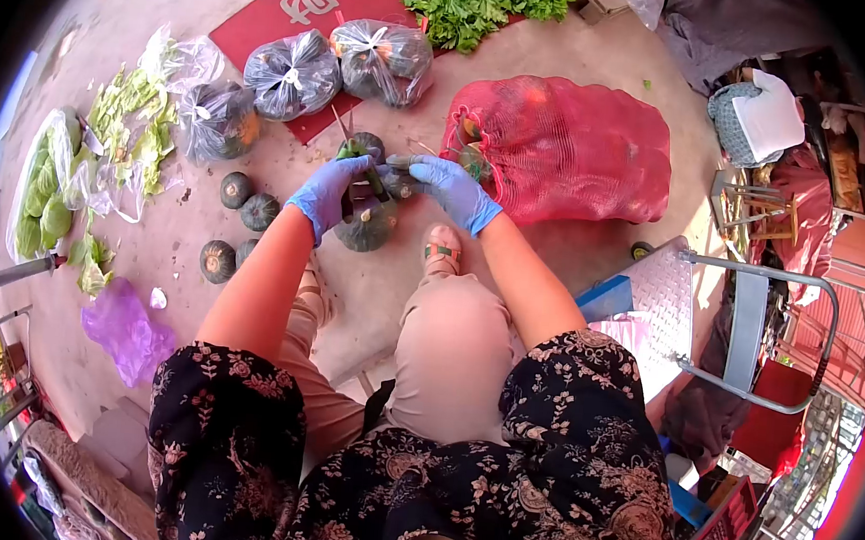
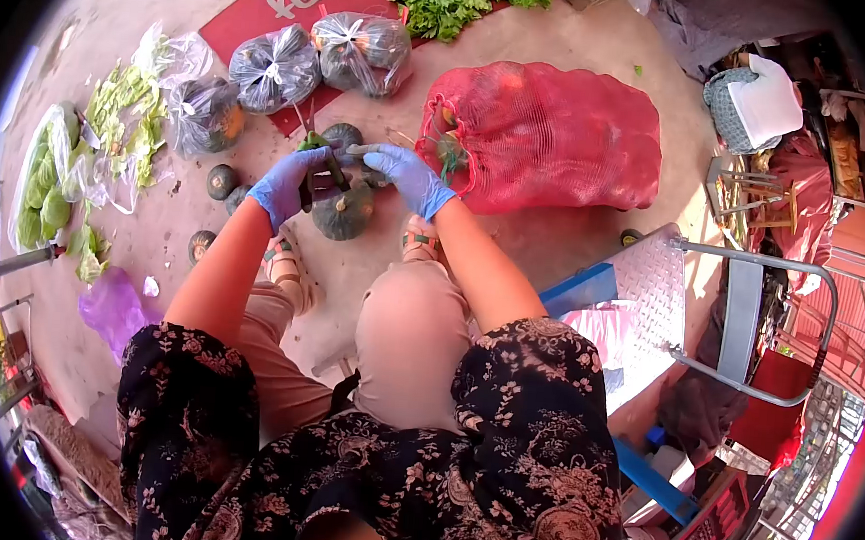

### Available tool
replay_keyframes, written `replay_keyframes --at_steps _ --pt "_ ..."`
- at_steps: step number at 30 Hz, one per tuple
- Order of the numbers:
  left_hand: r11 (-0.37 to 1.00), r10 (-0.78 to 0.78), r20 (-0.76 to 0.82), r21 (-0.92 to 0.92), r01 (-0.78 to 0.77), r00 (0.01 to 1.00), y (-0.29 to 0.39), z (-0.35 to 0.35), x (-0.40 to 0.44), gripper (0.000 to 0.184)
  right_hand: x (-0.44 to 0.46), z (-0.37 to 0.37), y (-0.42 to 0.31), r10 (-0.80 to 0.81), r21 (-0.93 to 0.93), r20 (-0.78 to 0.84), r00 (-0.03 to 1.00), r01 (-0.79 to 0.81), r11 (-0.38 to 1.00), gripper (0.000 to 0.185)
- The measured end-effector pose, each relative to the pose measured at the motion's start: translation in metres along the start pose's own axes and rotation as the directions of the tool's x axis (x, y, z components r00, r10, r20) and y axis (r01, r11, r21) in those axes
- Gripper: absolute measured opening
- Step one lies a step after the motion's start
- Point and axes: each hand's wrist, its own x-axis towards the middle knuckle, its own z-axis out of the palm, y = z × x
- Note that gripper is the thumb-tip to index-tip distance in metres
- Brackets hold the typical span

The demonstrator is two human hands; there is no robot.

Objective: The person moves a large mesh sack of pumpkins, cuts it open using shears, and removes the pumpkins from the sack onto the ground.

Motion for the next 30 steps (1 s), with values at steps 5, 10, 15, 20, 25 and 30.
replay_keyframes --at_steps 5,10,15,20,25,30 --pt "0.99 -0.108 -0.243 0.058 0.126 0.964 -0.033 -0.058 0.077 0.032 0.04 -0.135 0.124 0.279 -0.765 -0.535 0.798 -0.597 0.242 0.034" --pt "0.982 -0.166 -0.122 0.066 0.175 0.979 -0.058 -0.036 0.13 0.026 0.049 -0.209 0.175 -0.312 -0.619 -0.786 0.534 -0.679 0.395 0.043" --pt "0.976 -0.205 -0.099 -0.102 0.195 0.974 -0.089 -0.007 0.172 0.029 0.071 -0.275 0.163 -0.299 -0.644 -0.763 0.573 -0.631 0.432 0.051" --pt "0.977 -0.165 -0.061 -0.145 0.155 0.984 -0.101 -0.001 0.174 0.031 0.093 -0.275 0.15 -0.158 -0.434 -0.895 0.418 -0.731 0.526 0.082" --pt "0.983 -0.153 -0.137 -0.123 0.136 0.979 -0.098 -0.012 0.17 0.025 0.084 -0.232 0.156 -0.409 -0.629 -0.768 0.493 -0.457 0.629 0.071" --pt "0.979 -0.183 -0.178 -0.125 0.162 0.967 -0.104 -0.015 0.171 0.023 0.09 -0.24 0.212 0.242 0.231 -0.943 0.23 -0.075 0.97 0.05"
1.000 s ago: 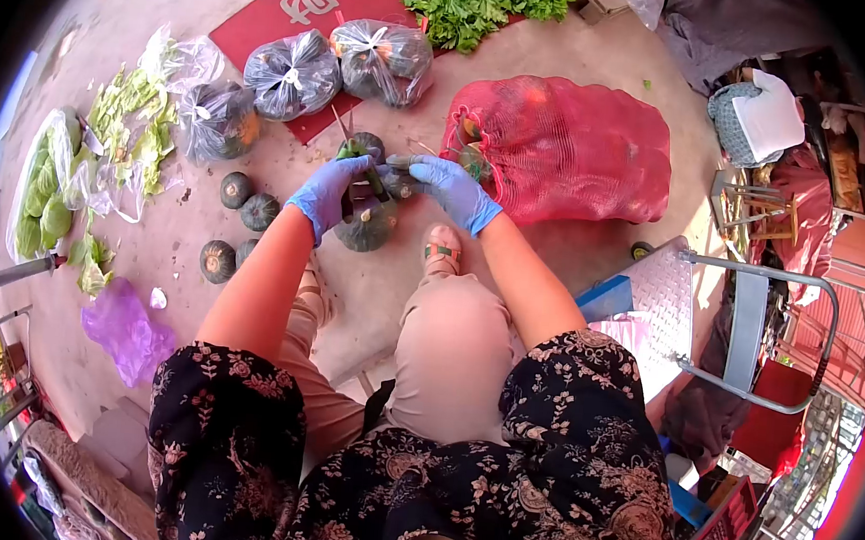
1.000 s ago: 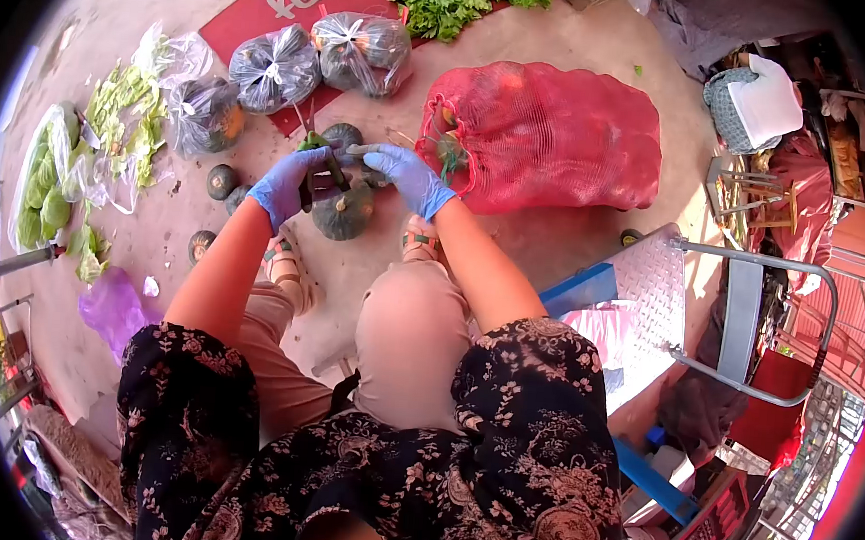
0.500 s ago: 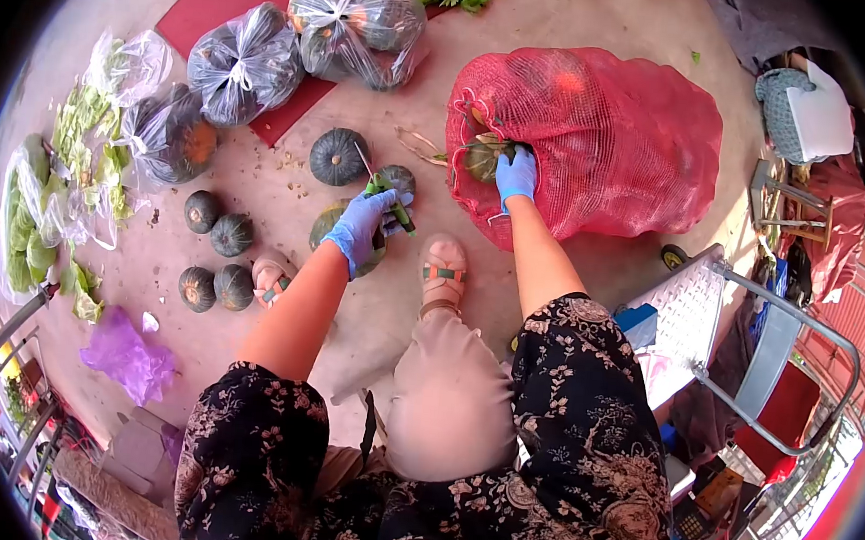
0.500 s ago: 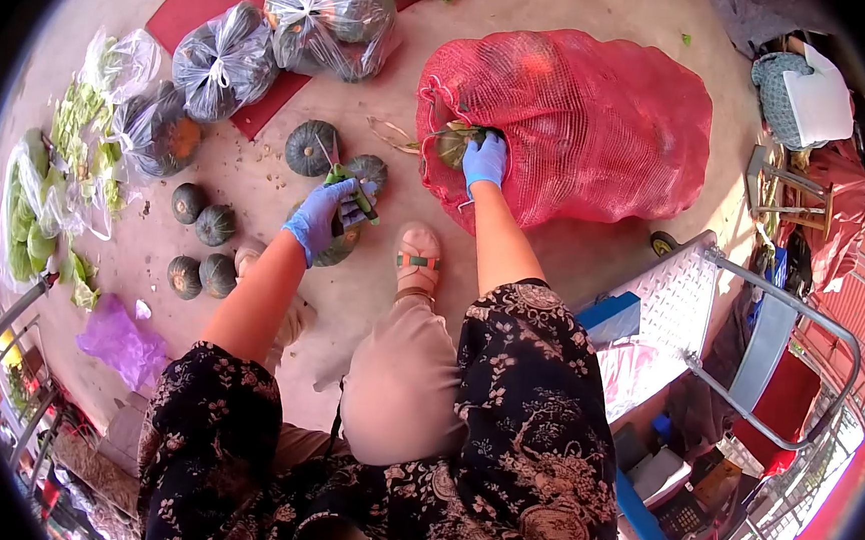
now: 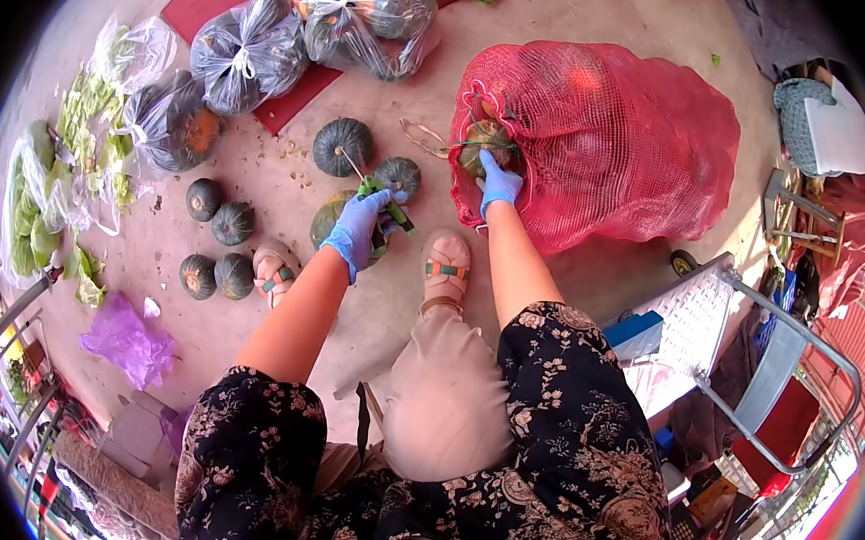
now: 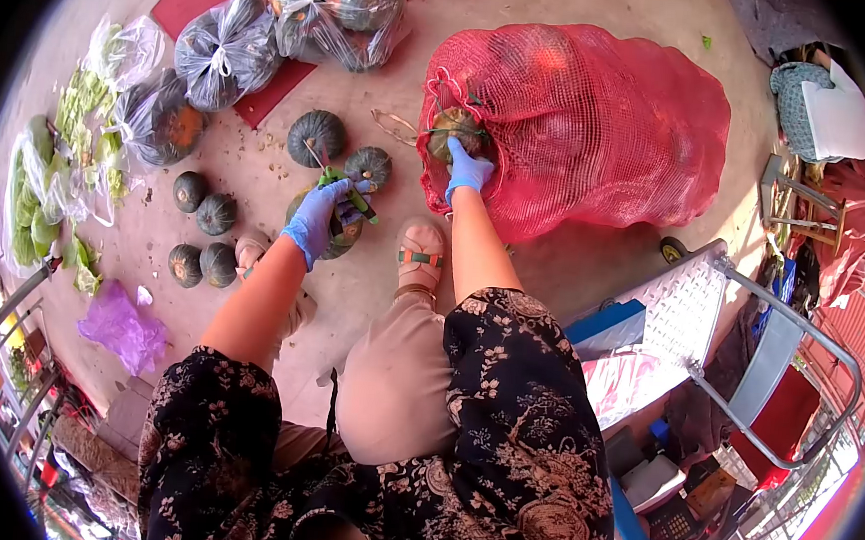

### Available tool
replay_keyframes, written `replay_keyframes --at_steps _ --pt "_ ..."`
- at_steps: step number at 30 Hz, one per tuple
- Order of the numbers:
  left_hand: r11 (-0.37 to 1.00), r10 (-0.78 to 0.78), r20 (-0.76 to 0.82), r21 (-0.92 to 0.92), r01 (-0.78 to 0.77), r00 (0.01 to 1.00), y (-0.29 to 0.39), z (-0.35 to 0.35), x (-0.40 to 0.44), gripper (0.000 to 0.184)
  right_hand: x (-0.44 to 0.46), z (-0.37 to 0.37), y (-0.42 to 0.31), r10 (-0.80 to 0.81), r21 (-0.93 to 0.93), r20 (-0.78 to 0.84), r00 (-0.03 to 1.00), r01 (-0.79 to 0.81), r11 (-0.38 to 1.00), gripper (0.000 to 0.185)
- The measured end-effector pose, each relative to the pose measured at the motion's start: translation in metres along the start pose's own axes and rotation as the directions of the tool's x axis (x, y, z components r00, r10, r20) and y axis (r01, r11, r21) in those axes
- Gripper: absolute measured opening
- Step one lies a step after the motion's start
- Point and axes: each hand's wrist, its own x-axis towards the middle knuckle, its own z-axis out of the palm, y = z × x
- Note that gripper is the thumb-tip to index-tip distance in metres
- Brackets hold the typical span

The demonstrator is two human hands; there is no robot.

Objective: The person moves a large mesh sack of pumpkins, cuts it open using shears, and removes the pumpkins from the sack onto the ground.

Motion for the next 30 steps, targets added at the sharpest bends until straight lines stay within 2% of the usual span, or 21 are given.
replay_keyframes --at_steps 2,3,4,7,8,11,12,15,16,19,23,24,25,27,29,30 --pt "1.0 -0.005 0.012 0.012 0.005 1.0 -0.005 0.0 0.004 0.024 0.009 -0.002 0.003 0.264 0.026 0.19 0.946 -0.273 0.962 0.05" --pt "1.0 -0.003 0.008 0.018 0.002 1.0 -0.008 0.002 0.002 0.024 0.012 -0.001 0.002 0.381 0.015 0.289 0.878 -0.403 0.915 0.05" --pt "1.0 -0.001 0.0 0.022 0.001 1.0 -0.011 0.003 -0.001 0.025 0.013 0.001 0.002 0.399 -0.067 0.202 0.894 -0.394 0.917 0.061" --pt "0.997 0.001 -0.01 0.077 0.0 1.0 -0.011 0.007 -0.009 0.027 0.021 0.008 0.001 0.428 0.027 0.056 0.902 -0.43 0.903 0.072" --pt "0.998 0.001 -0.019 0.066 0.0 1.0 -0.01 0.008 -0.012 0.027 0.024 0.011 0.0 0.473 0.092 0.09 0.876 -0.48 0.872 0.079" --pt "0.997 0.014 0.015 0.081 -0.015 1.0 -0.01 0.0 -0.014 0.028 -0.008 0.022 -0.016 0.266 0.224 0.097 0.959 -0.281 0.933 0.079" --pt "0.998 0.013 0.005 0.064 -0.013 1.0 -0.012 -0.004 -0.013 0.029 -0.008 0.028 -0.012 0.277 0.244 -0.016 0.961 -0.265 0.933 0.073" --pt "1.0 0.013 -0.016 0.019 -0.013 1.0 -0.018 -0.016 -0.013 0.029 -0.003 0.028 -0.009 0.309 0.233 -0.068 0.949 -0.286 0.93 0.064" --pt "1.0 0.017 -0.017 0.01 -0.017 1.0 -0.018 -0.018 -0.015 0.029 0.001 0.026 -0.011 0.324 0.206 -0.107 0.94 -0.298 0.932 0.055" --pt "1.0 0.021 -0.033 -0.018 -0.022 0.999 -0.018 -0.016 -0.017 0.028 0.018 0.003 -0.015 0.387 0.147 0.115 0.915 -0.401 0.904 0.044" --pt "0.999 0.044 0.0 0.013 -0.044 0.999 -0.021 -0.011 -0.01 0.027 0.014 -0.014 -0.021 0.434 0.068 0.155 0.887 -0.448 0.891 0.063" --pt "0.998 0.053 0.008 0.044 -0.053 0.999 -0.024 -0.01 -0.008 0.028 0.011 -0.02 -0.019 0.35 0.081 0.258 0.9 -0.381 0.921 0.076" --pt "0.995 0.066 0.015 0.074 -0.067 0.998 -0.025 -0.009 -0.006 0.028 -0.002 -0.015 -0.019 0.184 0.057 0.094 0.978 -0.19 0.98 0.082" --pt "0.983 0.098 0.008 0.152 -0.098 0.995 -0.026 -0.01 -0.005 0.029 -0.004 -0.012 -0.01 -0.188 -0.114 0.072 0.98 0.195 0.974 0.085" --pt "0.96 0.135 -0.021 0.251 -0.125 0.991 -0.027 -0.012 -0.006 0.029 -0.014 -0.018 -0.015 -0.302 -0.205 0.046 0.952 0.305 0.93 0.086" --pt "0.957 0.105 -0.036 0.276 -0.091 0.994 -0.022 -0.011 -0.011 0.027 -0.028 -0.022 -0.021 -0.358 -0.252 0.038 0.933 0.355 0.9 0.086"
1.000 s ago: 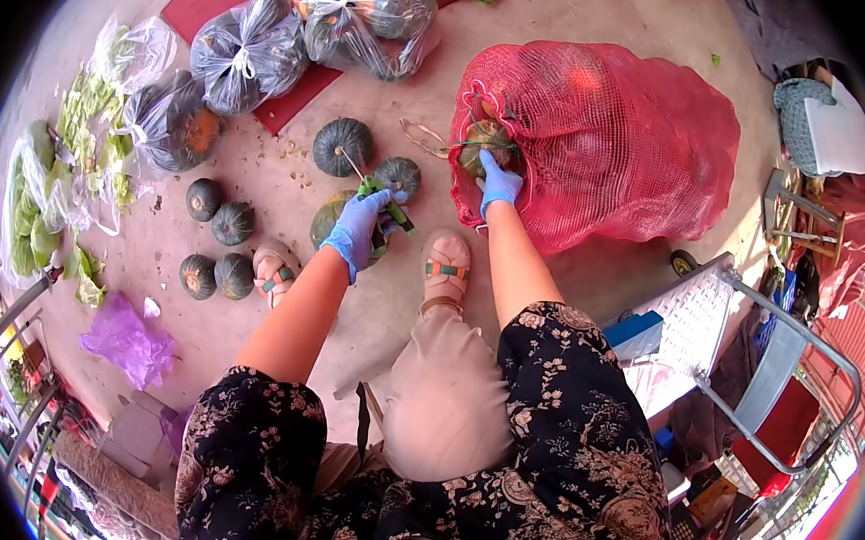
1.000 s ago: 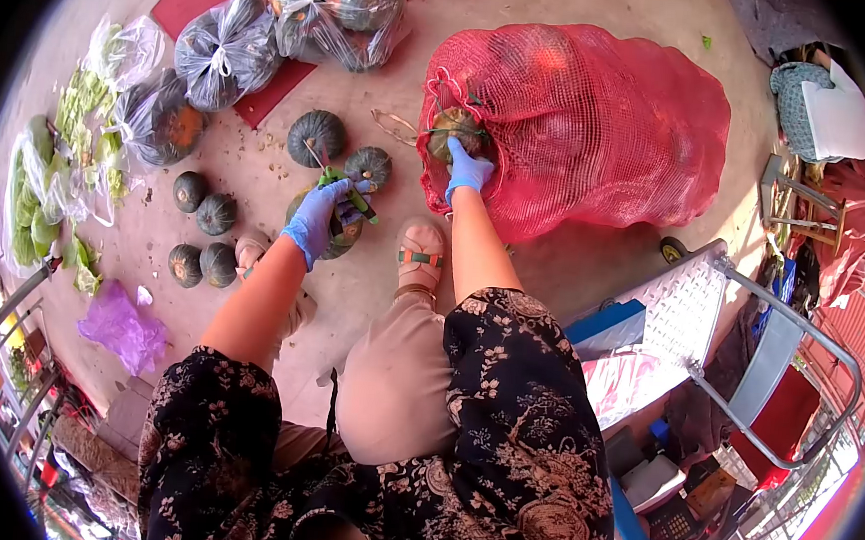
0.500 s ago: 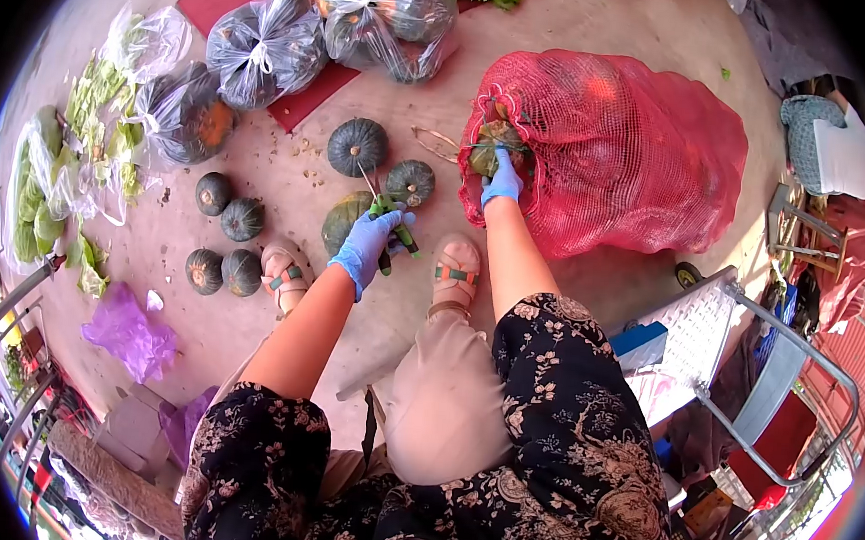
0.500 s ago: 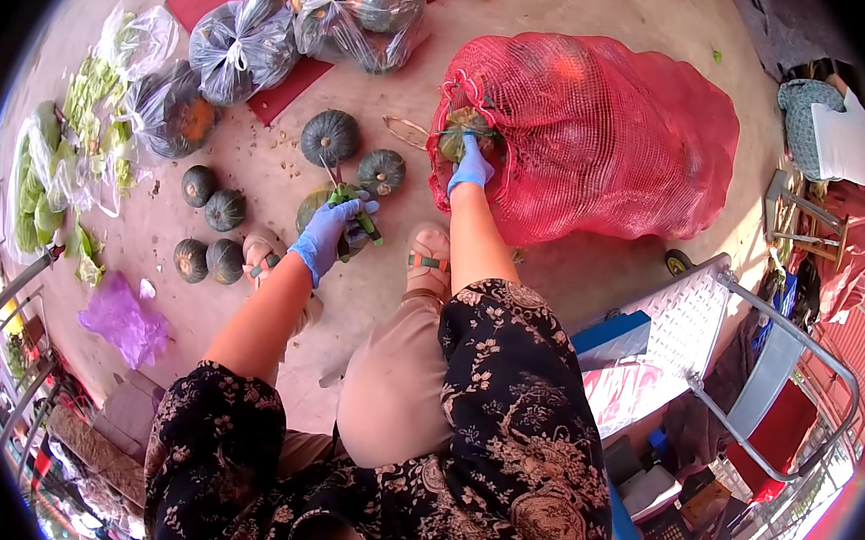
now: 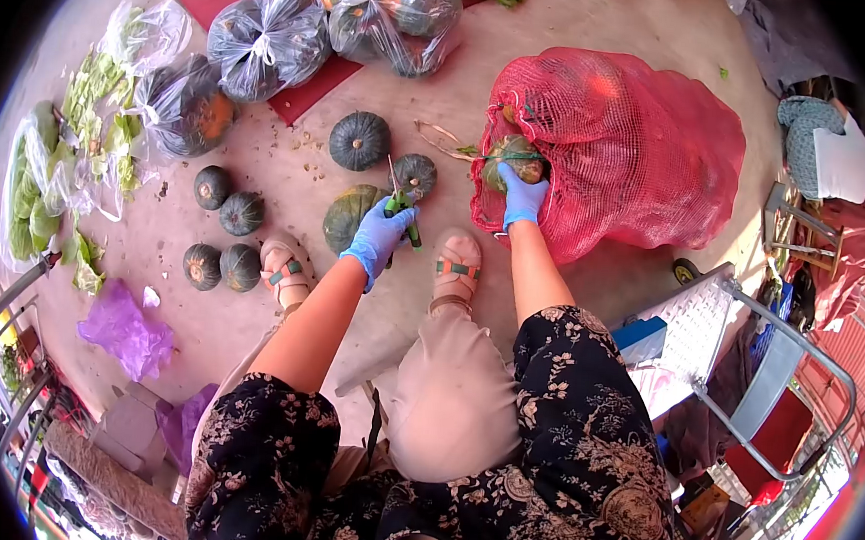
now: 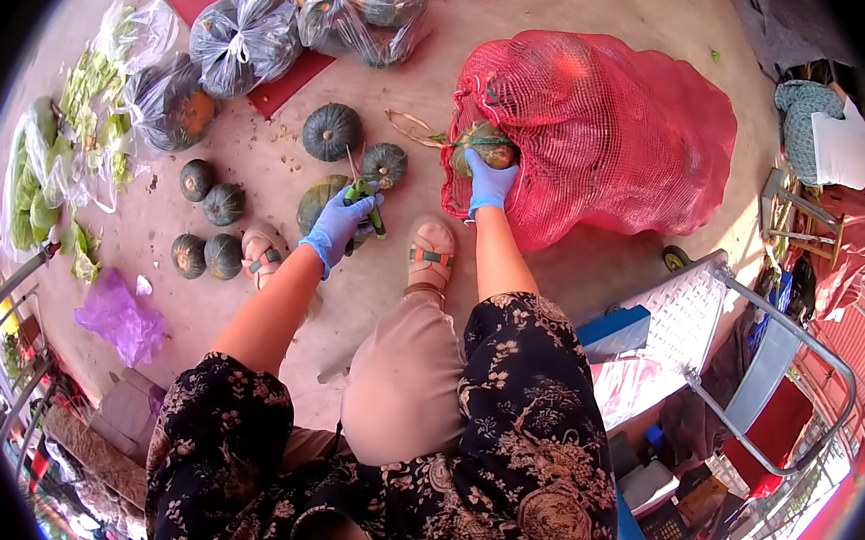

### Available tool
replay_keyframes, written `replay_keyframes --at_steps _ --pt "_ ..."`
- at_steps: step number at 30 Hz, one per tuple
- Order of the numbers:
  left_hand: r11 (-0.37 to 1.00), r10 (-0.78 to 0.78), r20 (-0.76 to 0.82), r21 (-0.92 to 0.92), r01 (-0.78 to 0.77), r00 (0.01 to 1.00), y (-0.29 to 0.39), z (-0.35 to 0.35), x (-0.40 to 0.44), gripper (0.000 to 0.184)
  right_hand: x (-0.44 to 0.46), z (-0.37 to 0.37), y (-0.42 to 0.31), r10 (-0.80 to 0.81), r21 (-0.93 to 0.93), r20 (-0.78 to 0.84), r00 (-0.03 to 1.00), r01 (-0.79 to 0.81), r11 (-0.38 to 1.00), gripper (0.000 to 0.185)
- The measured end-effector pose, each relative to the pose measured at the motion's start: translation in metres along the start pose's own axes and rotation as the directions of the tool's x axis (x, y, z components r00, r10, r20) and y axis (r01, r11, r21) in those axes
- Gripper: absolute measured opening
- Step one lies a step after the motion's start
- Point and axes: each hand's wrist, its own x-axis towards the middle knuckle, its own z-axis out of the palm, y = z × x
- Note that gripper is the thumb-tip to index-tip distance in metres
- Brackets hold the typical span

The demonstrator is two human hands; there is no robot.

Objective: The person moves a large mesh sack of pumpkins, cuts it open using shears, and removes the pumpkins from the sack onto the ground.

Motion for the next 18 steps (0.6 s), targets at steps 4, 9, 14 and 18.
replay_keyframes --at_steps 4,9,14,18 --pt "0.995 -0.023 0.008 -0.1 0.023 1.0 -0.003 -0.006 0.007 0.028 -0.032 -0.02 -0.002 -0.105 -0.089 -0.018 0.994 0.103 0.991 0.086" --pt "0.968 0.131 0.039 -0.223 -0.119 0.991 0.009 -0.012 0.007 0.023 -0.094 -0.056 -0.024 0.061 0.388 0.432 0.9 -0.246 0.888 0.071" --pt "0.975 0.12 0.013 -0.192 -0.115 0.993 0.015 -0.032 0.014 0.03 -0.121 -0.069 -0.057 0.084 0.33 0.926 0.369 -0.895 0.299 0.079" --pt "0.925 0.371 -0.08 0.12 -0.361 0.925 0.029 -0.028 0.009 0.04 -0.113 -0.035 -0.081 -0.099 0.306 0.951 0.294 -0.832 0.463 0.078"
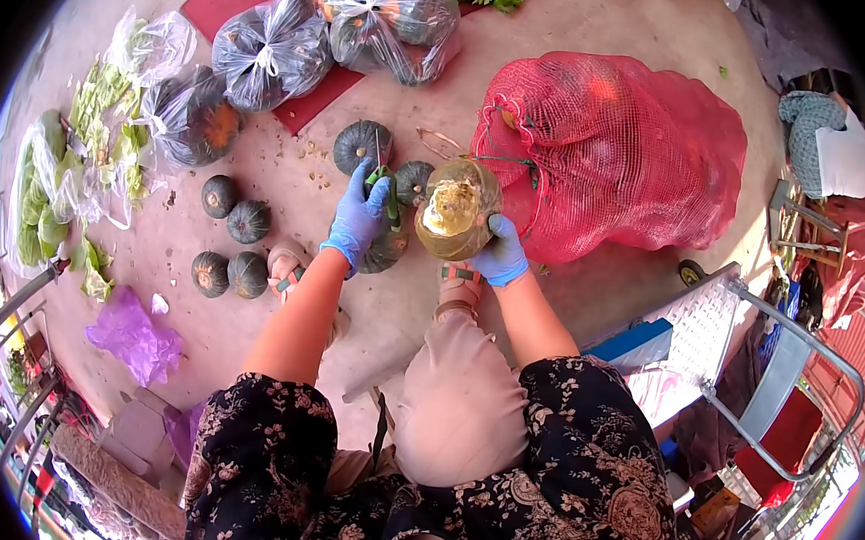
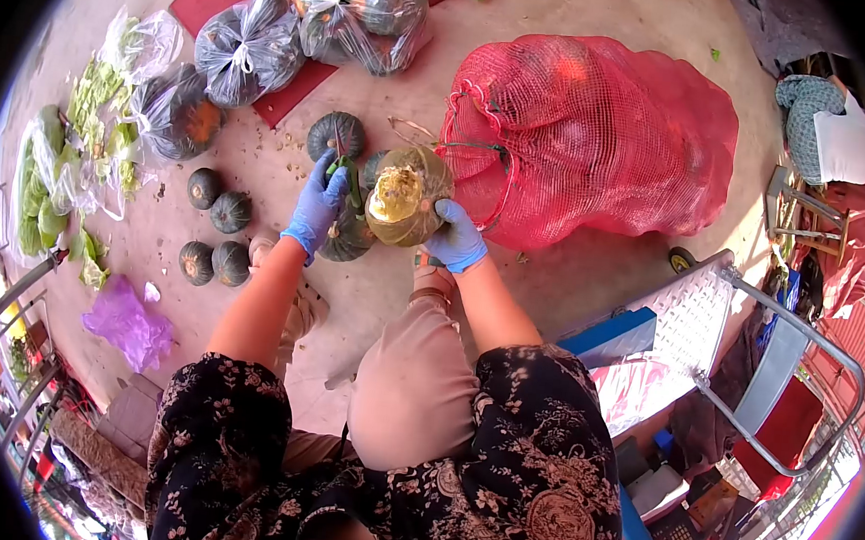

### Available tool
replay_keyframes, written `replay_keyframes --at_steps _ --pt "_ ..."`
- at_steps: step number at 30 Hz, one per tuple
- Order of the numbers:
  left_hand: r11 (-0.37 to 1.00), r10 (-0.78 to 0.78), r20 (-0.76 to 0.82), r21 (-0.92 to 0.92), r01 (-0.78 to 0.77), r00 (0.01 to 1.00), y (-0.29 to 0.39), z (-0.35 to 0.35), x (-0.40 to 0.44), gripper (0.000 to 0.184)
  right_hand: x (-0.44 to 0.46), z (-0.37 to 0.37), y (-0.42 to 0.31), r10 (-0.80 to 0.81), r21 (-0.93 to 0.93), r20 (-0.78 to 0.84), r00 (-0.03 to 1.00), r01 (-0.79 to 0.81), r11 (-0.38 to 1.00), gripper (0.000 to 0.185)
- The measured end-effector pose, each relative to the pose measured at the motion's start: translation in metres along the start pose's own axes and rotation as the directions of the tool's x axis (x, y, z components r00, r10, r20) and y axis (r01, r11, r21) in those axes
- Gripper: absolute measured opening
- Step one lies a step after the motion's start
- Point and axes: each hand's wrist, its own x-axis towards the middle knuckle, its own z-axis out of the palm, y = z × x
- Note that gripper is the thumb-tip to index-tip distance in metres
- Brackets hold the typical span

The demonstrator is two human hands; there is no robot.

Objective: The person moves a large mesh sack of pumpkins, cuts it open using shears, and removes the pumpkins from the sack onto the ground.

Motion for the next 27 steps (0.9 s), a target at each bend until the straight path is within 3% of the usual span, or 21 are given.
replay_keyframes --at_steps 4,6,9,11,12,15,19,21,27 --pt "0.994 0.097 0.095 -0.067 -0.09 0.991 0.038 0.015 -0.009 0.053 0.033 0.021 -0.007 -0.08 -0.042 -0.008 0.997 0.08 0.996 0.076" --pt "0.99 0.072 0.187 -0.13 -0.048 0.98 0.052 0.02 -0.014 0.055 0.041 0.024 -0.006 -0.089 0.114 0.03 0.996 0.085 0.99 0.071" --pt "0.955 0.296 0.295 -0.068 -0.289 0.909 0.061 0.022 -0.016 0.072 0.046 0.029 -0.002 -0.123 0.181 0.047 0.991 0.113 0.977 0.07" --pt "0.947 0.32 0.396 -0.154 -0.281 0.861 0.059 0.029 -0.019 0.083 0.042 0.037 -0.001 -0.136 0.199 0.075 0.988 0.119 0.973 0.07" --pt "0.979 0.203 0.322 -0.098 -0.18 0.925 0.064 0.037 -0.031 0.086 0.039 0.04 0.001 -0.149 0.182 0.099 0.984 0.129 0.975 0.069" --pt "0.969 0.246 0.29 -0.09 -0.229 0.925 0.08 0.051 -0.054 0.086 0.022 0.06 0.001 -0.196 0.04 0.081 0.977 0.193 0.98 0.066" --pt "0.964 0.193 0.178 -0.216 -0.153 0.965 0.125 0.057 -0.106 0.065 -0.012 0.106 -0.014 -0.136 -0.139 0.183 0.974 0.162 0.977 0.062" --pt "0.888 0.357 0.228 -0.383 -0.253 0.906 0.144 0.063 -0.135 0.06 -0.031 0.131 -0.017 -0.238 -0.246 0.194 0.952 0.282 0.927 0.06" --pt "0.841 0.443 0.296 -0.465 -0.278 0.846 0.193 0.077 -0.21 0.064 -0.113 0.209 -0.043 -0.265 -0.407 0.417 0.87 0.439 0.801 0.063"
